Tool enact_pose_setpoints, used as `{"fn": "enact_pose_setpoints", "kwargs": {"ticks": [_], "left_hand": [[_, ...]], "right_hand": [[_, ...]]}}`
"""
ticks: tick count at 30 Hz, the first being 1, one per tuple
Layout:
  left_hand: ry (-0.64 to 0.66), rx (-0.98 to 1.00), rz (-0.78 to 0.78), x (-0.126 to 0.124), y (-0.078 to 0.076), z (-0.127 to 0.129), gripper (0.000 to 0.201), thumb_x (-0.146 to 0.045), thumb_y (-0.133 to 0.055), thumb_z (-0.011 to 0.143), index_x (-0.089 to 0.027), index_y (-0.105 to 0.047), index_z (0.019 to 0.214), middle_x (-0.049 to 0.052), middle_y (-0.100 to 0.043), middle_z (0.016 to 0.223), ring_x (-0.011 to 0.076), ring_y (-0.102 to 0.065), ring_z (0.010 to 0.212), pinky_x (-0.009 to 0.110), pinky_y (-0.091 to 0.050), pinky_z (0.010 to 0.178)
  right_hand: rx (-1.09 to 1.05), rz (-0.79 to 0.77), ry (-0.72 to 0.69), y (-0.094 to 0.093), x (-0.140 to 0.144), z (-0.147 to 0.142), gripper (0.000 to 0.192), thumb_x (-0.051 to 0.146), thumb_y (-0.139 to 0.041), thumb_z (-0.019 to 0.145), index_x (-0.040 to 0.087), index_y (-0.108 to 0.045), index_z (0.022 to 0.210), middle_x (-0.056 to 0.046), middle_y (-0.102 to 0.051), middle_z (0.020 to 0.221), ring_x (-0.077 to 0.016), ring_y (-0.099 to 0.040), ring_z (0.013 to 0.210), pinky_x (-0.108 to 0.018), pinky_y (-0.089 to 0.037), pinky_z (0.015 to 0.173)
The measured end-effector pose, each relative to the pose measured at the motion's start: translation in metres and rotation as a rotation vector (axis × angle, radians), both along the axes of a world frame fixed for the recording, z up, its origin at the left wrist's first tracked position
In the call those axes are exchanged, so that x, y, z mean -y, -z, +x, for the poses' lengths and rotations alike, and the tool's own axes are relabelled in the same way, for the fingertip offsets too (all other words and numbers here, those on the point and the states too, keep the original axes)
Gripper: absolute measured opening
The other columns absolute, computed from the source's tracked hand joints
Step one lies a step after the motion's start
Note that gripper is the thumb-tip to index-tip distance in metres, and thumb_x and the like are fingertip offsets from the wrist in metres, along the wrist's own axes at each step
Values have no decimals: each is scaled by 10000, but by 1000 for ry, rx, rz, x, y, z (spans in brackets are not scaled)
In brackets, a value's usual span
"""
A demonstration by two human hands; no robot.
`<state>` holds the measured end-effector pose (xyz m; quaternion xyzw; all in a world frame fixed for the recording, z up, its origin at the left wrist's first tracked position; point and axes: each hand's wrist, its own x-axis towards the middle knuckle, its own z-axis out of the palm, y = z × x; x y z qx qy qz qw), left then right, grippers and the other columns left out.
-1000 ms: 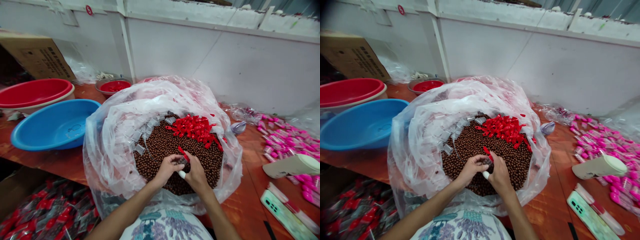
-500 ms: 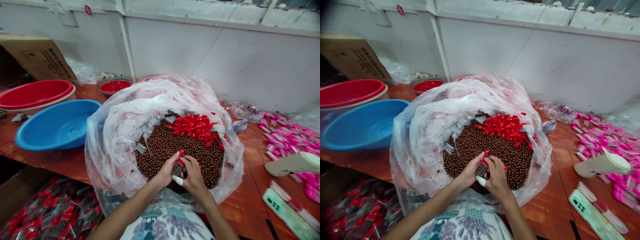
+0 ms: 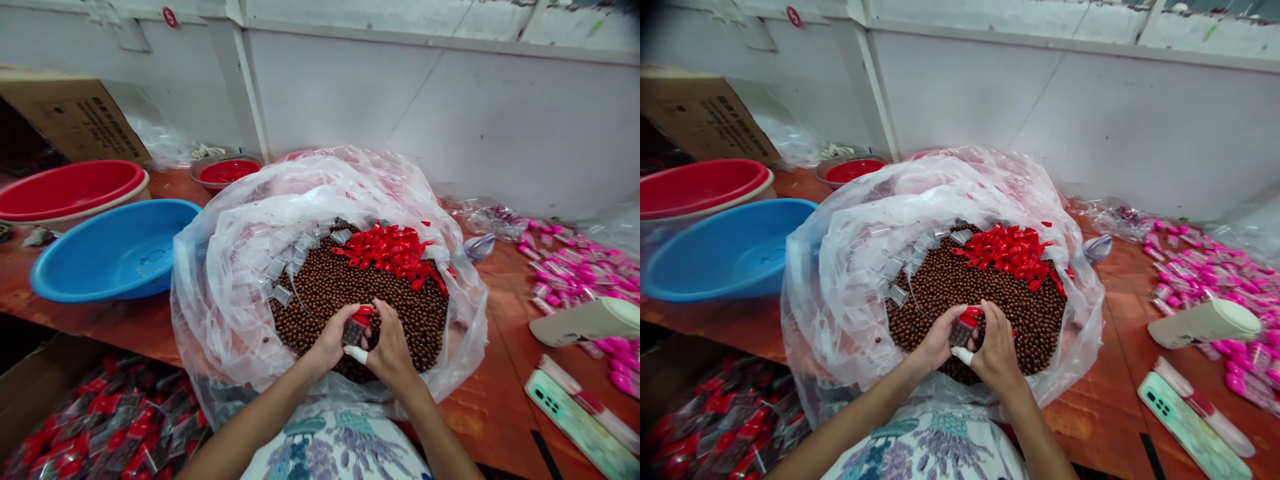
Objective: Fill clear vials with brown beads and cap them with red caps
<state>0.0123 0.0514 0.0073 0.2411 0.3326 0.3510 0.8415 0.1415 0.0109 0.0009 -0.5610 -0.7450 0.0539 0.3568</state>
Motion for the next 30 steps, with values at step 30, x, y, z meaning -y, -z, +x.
{"fn": "enact_pose_setpoints", "kwargs": {"ticks": [30], "left_hand": [[173,-1658,1047,-45,6,-166,484,-3,-420,716,-207,-574,1127,65,-559,1132,222,-439,1052,332,-340,916]], "right_hand": [[383,-65,212,20,-19,108,636,514,-520,756,185,-398,1287,-150,-496,1246,-318,-469,1123,-468,-405,880]]}}
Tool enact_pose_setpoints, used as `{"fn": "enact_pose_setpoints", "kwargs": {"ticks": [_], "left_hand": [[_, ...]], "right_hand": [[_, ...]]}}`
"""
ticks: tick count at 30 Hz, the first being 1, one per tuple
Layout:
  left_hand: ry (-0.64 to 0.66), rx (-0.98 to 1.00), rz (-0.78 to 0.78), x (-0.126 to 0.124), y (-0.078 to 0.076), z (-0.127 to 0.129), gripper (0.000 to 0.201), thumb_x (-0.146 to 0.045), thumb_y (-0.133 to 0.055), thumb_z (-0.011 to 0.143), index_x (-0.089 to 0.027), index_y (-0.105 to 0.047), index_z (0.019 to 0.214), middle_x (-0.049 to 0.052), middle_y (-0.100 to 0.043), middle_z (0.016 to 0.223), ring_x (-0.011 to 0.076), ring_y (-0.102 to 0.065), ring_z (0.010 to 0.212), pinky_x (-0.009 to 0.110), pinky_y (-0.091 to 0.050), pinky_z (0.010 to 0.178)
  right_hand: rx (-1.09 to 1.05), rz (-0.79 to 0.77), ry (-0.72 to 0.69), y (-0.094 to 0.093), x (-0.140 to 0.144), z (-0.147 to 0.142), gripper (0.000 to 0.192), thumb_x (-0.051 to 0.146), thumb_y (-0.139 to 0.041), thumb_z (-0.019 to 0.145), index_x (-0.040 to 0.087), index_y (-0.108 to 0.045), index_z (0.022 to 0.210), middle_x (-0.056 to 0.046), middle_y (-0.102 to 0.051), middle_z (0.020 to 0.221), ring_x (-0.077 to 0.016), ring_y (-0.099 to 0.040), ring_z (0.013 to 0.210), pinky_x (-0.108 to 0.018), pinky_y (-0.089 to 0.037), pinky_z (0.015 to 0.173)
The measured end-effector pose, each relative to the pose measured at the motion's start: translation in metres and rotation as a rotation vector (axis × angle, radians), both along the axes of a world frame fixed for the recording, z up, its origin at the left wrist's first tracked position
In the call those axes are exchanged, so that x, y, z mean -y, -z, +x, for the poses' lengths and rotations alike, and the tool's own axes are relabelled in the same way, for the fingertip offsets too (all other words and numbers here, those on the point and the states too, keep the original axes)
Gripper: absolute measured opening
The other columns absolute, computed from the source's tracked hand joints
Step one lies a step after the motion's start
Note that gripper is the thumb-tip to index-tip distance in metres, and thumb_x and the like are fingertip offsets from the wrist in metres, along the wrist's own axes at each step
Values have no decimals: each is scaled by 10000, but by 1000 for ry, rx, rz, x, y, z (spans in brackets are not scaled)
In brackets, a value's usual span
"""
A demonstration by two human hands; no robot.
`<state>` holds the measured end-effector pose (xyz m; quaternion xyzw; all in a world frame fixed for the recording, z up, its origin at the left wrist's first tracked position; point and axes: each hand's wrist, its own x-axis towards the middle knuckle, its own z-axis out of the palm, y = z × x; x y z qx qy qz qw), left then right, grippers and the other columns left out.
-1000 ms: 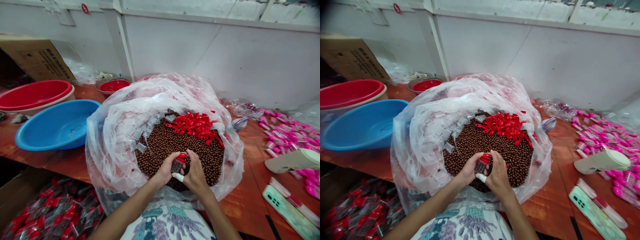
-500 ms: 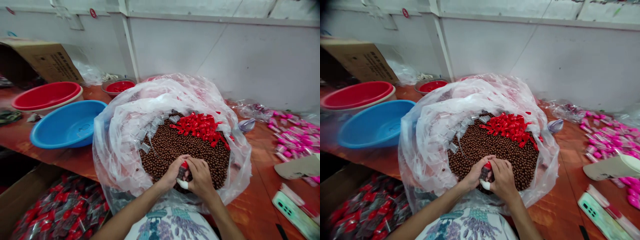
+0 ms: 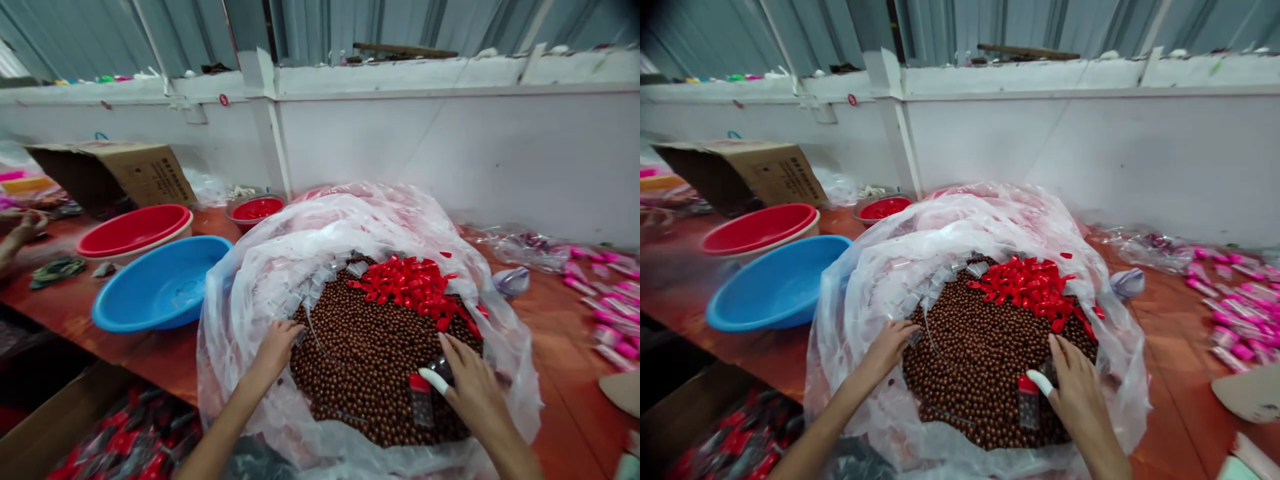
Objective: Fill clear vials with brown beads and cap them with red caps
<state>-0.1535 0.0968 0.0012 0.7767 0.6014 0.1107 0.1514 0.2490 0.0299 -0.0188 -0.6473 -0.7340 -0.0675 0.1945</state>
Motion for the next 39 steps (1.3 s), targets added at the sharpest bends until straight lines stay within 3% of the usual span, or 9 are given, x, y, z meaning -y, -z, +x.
{"fn": "enact_pose_setpoints", "kwargs": {"ticks": [3,7,12,17,19,22,29,33,39], "left_hand": [[35,-70,-4,-8,2,-5,428,-58,-473,727,-219,-581,1108,54,-600,1055,232,-460,991,339,-345,883],[29,-25,25,-9,-10,4,349,-163,-517,758,-202,-577,1099,68,-607,1053,235,-463,993,342,-345,880],[122,131,33,-5,-20,37,353,-322,-526,788,-218,-567,1122,65,-577,989,210,-502,947,300,-370,845],[248,52,-26,-15,-10,77,255,-326,-576,753,-209,-643,970,58,-559,867,217,-503,881,301,-369,789],[262,48,-44,-22,-3,87,236,-327,-588,746,-208,-654,938,60,-558,856,220,-499,872,304,-366,777],[291,95,-69,-30,6,98,228,-330,-596,743,-217,-659,930,52,-558,850,209,-496,860,293,-363,765],[326,194,-101,-43,23,130,242,-316,-635,719,-206,-666,932,53,-557,847,220,-490,877,306,-361,788],[302,258,-134,-47,29,147,272,-296,-650,705,-206,-656,962,51,-564,868,219,-499,898,310,-367,816],[265,337,-128,-46,35,159,399,-262,-676,674,-195,-610,1062,47,-573,944,211,-518,936,310,-379,852]], "right_hand": [[-84,7,-133,-5,-29,-18,389,266,-460,816,238,-503,1202,-86,-546,1205,-250,-501,1094,-419,-431,879],[-158,-17,-259,-11,-75,-46,467,29,-408,716,191,-583,1118,-69,-608,1115,-199,-539,1021,-374,-433,898],[-145,-46,-332,-13,-125,-77,570,-42,-387,643,208,-589,1113,-53,-605,1134,-190,-549,980,-353,-440,870],[-175,-101,-370,-11,-146,-99,475,11,-448,692,232,-590,1088,-50,-618,1016,-178,-569,874,-307,-448,806],[-210,-115,-357,-13,-142,-101,333,68,-472,728,215,-615,991,-48,-610,928,-172,-573,823,-292,-453,772],[-291,-96,-287,-21,-121,-93,245,145,-444,796,183,-565,1006,-65,-578,979,-173,-562,882,-299,-445,803],[-541,-167,-80,-31,-40,-53,156,238,-455,803,205,-543,928,-32,-606,915,-181,-576,847,-321,-466,770],[-504,-176,-50,-22,-11,-42,224,204,-450,780,207,-557,977,-48,-608,956,-203,-567,897,-357,-462,797],[-351,-105,-95,-1,-5,-42,374,218,-433,827,227,-496,1196,-73,-594,1058,-223,-550,979,-398,-455,847]]}}
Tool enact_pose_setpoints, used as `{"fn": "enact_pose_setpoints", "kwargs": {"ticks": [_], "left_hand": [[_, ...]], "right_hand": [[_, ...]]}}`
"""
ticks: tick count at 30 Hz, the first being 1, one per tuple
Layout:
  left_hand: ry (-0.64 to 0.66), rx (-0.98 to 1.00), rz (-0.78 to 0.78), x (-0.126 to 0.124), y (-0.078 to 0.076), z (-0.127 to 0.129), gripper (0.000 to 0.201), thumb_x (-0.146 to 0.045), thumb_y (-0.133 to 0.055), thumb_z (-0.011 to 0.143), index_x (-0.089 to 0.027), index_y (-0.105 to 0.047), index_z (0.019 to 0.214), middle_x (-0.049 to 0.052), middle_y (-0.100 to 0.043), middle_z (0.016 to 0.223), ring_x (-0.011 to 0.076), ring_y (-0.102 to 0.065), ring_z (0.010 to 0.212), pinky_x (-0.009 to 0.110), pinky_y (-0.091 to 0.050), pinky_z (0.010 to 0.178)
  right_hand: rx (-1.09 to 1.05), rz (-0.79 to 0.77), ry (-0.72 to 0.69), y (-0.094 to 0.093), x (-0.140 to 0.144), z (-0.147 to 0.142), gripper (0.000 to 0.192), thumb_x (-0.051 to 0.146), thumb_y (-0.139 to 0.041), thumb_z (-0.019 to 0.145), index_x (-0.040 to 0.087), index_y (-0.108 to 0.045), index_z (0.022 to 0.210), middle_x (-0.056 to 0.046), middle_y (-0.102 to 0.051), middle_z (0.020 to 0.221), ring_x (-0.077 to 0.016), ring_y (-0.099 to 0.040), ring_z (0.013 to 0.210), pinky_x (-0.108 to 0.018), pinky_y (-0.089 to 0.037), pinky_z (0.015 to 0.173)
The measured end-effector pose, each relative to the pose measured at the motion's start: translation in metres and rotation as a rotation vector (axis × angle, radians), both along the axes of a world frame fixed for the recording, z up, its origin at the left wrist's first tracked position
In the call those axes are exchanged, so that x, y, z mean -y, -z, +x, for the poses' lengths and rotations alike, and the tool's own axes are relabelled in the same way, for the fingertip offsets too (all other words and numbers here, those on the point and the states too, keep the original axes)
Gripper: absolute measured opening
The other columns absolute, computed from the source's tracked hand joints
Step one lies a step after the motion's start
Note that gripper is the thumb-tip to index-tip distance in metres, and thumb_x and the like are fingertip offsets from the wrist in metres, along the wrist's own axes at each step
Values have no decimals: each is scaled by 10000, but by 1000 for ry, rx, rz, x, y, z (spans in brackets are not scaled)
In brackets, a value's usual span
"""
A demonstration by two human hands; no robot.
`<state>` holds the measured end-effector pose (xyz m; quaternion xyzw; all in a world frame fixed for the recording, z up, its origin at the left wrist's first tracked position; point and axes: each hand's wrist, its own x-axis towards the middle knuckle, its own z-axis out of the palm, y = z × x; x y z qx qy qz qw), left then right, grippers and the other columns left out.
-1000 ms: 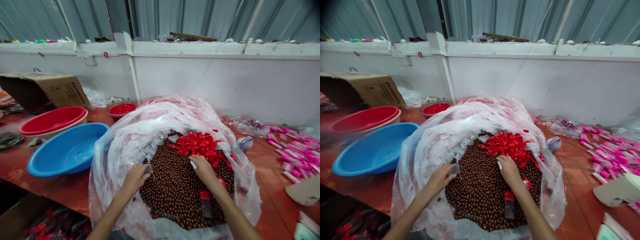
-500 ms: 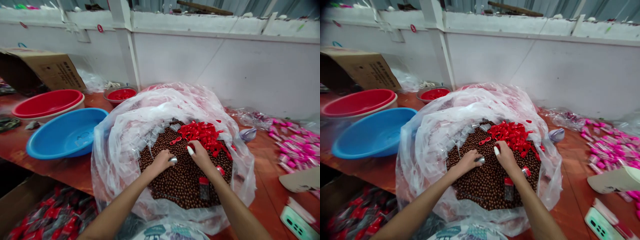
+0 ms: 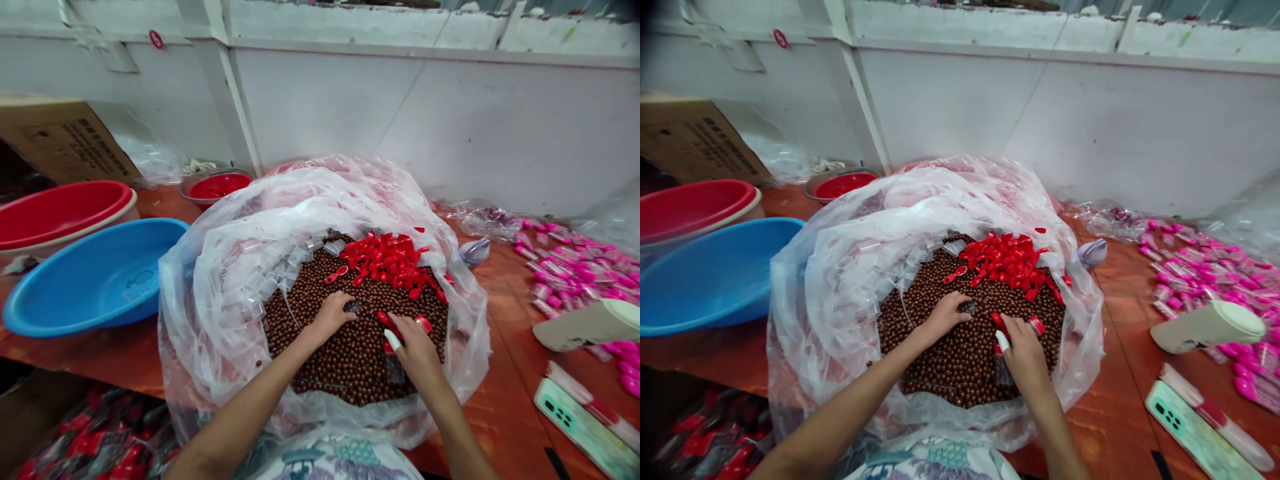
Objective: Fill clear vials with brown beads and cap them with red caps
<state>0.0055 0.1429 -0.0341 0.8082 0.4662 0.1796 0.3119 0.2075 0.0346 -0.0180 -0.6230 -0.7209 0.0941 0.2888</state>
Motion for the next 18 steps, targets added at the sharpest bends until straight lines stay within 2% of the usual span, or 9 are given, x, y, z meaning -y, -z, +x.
{"fn": "enact_pose_setpoints", "kwargs": {"ticks": [4,8,12,15,18], "left_hand": [[-31,45,-11,3,2,5,440,-250,-691,654,-191,-599,1081,47,-575,961,212,-529,943,311,-391,844],[-80,112,-30,8,0,5,528,-236,-693,651,-188,-546,1156,48,-576,993,199,-539,927,312,-394,846],[-110,204,-35,16,-5,1,572,-260,-709,639,-179,-525,1175,44,-583,982,189,-541,898,307,-402,833],[-132,249,-24,26,-11,-3,514,-255,-695,655,-204,-548,1145,42,-576,1020,192,-531,939,309,-392,853],[-155,331,-18,37,-18,-6,457,-236,-670,680,-218,-567,1126,35,-563,1011,184,-526,943,302,-390,857]], "right_hand": [[64,8,2,4,-2,0,397,190,-424,828,234,-504,1214,-80,-602,1029,-235,-550,949,-411,-456,825],[-19,21,58,-2,1,1,434,170,-408,825,231,-480,1249,-76,-600,1085,-231,-531,1004,-457,-387,922],[-258,25,125,-3,6,-1,410,220,-392,846,240,-489,1244,-69,-567,1201,-228,-495,1107,-486,-331,984],[-500,-63,172,-3,7,-5,394,281,-403,859,226,-501,1236,-70,-528,1264,-221,-460,1173,-466,-325,1006],[-712,-172,178,-5,7,-11,413,320,-439,848,229,-490,1247,-66,-528,1268,-226,-488,1153,-455,-375,971]]}}
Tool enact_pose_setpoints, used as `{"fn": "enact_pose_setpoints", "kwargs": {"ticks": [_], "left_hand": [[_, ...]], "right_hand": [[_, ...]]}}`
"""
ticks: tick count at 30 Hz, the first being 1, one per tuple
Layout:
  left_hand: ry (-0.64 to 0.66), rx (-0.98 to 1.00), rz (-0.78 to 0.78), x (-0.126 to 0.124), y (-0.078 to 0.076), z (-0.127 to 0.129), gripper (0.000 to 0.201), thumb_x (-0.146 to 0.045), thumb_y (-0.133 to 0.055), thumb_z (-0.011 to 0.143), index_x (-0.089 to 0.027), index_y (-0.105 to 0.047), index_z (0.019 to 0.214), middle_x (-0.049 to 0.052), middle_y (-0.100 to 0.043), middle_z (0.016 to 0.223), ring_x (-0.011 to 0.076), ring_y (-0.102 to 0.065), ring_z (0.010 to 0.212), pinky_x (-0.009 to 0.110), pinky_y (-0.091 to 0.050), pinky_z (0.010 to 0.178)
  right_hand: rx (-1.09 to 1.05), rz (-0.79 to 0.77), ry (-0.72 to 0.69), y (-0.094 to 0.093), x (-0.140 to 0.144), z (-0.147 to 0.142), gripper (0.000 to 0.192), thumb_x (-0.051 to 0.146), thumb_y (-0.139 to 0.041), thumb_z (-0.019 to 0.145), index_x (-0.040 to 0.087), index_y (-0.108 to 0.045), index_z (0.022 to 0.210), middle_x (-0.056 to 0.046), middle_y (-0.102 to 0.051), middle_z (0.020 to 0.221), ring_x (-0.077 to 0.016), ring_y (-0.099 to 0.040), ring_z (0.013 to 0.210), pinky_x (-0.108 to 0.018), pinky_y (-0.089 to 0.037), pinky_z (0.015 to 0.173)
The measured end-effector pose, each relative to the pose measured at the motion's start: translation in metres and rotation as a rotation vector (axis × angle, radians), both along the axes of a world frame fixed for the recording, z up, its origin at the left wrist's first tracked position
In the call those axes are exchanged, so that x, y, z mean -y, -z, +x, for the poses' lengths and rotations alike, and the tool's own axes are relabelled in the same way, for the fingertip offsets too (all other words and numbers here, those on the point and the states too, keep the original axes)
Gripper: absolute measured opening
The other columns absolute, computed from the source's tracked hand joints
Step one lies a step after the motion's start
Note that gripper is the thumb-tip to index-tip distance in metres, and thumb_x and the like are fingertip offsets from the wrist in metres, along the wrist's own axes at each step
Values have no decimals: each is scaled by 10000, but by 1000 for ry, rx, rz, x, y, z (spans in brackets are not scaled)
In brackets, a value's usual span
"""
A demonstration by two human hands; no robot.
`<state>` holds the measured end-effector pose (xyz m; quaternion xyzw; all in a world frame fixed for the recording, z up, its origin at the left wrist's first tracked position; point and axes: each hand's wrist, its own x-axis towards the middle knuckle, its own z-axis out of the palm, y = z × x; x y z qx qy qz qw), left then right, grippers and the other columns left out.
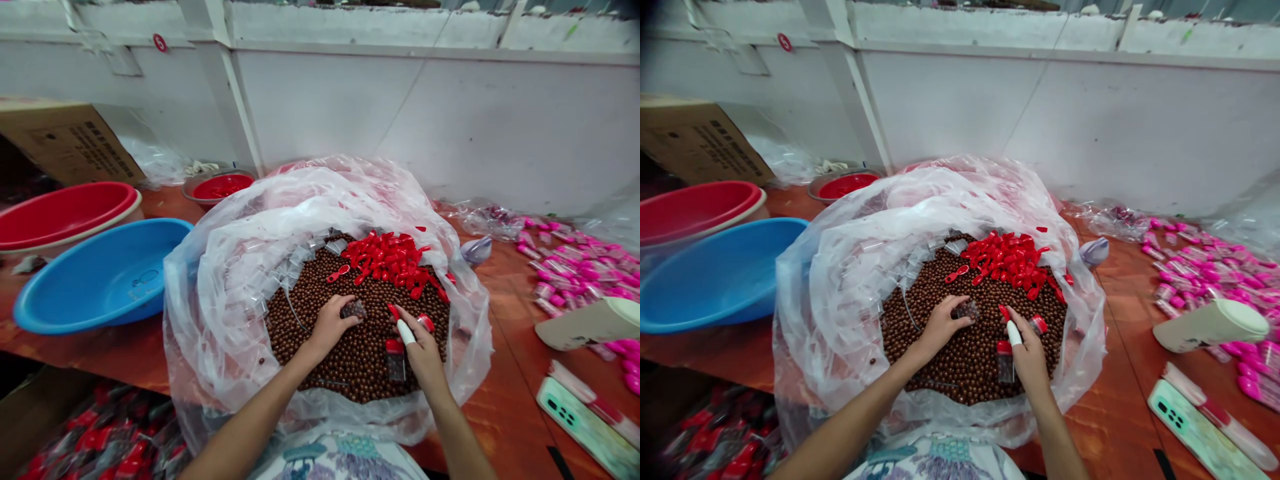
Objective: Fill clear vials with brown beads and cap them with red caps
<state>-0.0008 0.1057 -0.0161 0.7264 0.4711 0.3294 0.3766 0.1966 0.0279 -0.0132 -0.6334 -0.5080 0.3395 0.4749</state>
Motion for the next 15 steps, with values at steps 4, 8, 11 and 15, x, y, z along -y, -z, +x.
{"fn": "enact_pose_setpoints", "kwargs": {"ticks": [4,8,11,15], "left_hand": [[-56,130,-34,14,-6,-3,412,-225,-672,675,-216,-605,1082,26,-534,948,165,-531,889,288,-409,826],[-72,217,-88,22,-7,-6,415,-204,-688,651,-218,-623,1061,26,-534,940,164,-537,885,290,-417,821],[-62,270,-136,25,-5,-7,431,-185,-701,628,-216,-627,1052,35,-562,977,176,-545,910,301,-416,836],[-44,438,-273,30,-5,-7,455,-160,-692,629,-194,-602,1073,56,-606,1055,195,-562,953,318,-411,870]], "right_hand": [[-151,-60,-19,0,-2,-7,470,366,-516,808,239,-476,1259,-69,-522,1274,-248,-521,1114,-450,-432,912],[-191,-78,-36,1,-3,-14,475,365,-549,790,258,-487,1249,-58,-527,1270,-258,-477,1167,-431,-444,901],[-220,-78,-34,-1,-3,-18,479,374,-576,767,265,-508,1228,-51,-532,1265,-261,-488,1156,-410,-473,863],[-287,-98,-27,-7,-3,-21,503,394,-603,741,263,-518,1220,-54,-565,1225,-262,-564,1059,-398,-504,811]]}}
